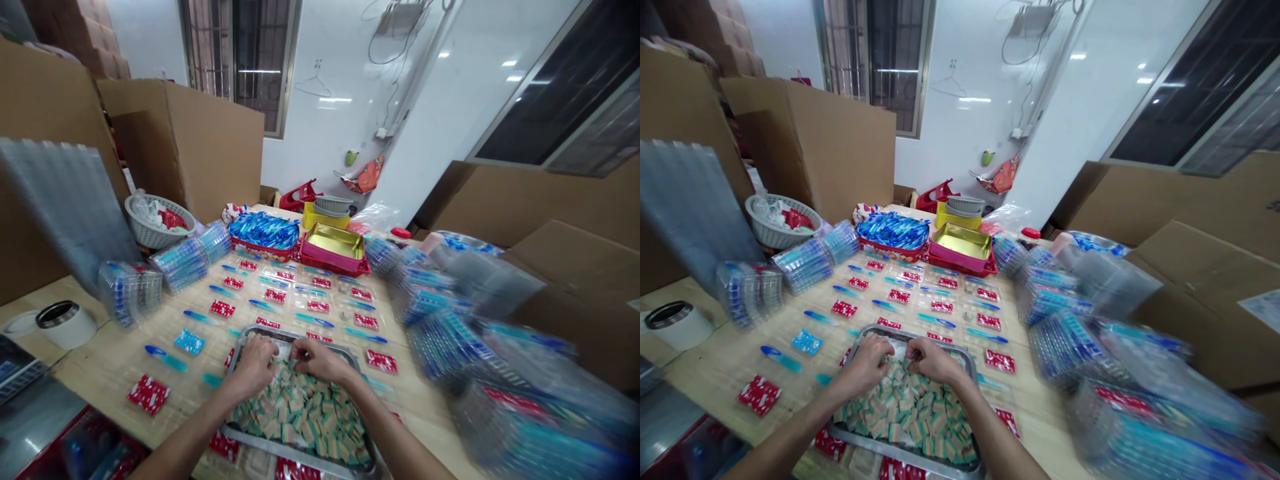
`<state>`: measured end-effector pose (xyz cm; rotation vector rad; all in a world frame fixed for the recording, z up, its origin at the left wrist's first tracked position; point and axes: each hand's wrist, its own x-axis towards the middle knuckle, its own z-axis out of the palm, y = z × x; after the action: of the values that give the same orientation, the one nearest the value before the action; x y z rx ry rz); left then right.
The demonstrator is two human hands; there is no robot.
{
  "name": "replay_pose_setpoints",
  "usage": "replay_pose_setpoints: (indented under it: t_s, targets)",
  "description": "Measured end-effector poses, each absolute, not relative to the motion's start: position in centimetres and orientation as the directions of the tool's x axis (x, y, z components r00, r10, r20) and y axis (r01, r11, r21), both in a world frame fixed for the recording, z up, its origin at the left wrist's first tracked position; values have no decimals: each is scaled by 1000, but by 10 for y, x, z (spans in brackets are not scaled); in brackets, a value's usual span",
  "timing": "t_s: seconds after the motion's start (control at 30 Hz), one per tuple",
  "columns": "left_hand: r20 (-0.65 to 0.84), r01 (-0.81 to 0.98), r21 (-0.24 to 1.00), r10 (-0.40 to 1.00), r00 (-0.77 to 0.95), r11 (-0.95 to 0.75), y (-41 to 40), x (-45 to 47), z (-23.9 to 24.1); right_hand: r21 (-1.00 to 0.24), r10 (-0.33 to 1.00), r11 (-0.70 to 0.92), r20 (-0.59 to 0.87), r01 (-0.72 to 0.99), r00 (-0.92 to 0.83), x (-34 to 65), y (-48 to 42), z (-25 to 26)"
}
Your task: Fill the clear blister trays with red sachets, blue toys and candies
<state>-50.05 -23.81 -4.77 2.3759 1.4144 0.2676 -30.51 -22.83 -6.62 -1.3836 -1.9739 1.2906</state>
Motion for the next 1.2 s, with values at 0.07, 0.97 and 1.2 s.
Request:
replay_pose_setpoints:
  t_s: [0.07, 0.97, 1.2]
  targets:
    - [-21, 807, 409, 880, 474, -425, -236, -498, -49, -852, 910, 95, -136, 515, -393, -305, -230, -70]
    - [-125, 664, 668, 829, 544, -335, -243, -497, -27, -702, 961, 240, 72, 670, -268, -325, -278, -40]
    - [-154, 712, 628, 848, 508, -313, -277, -494, -28, -759, 978, 164, 45, 630, -202, -331, -312, -52]
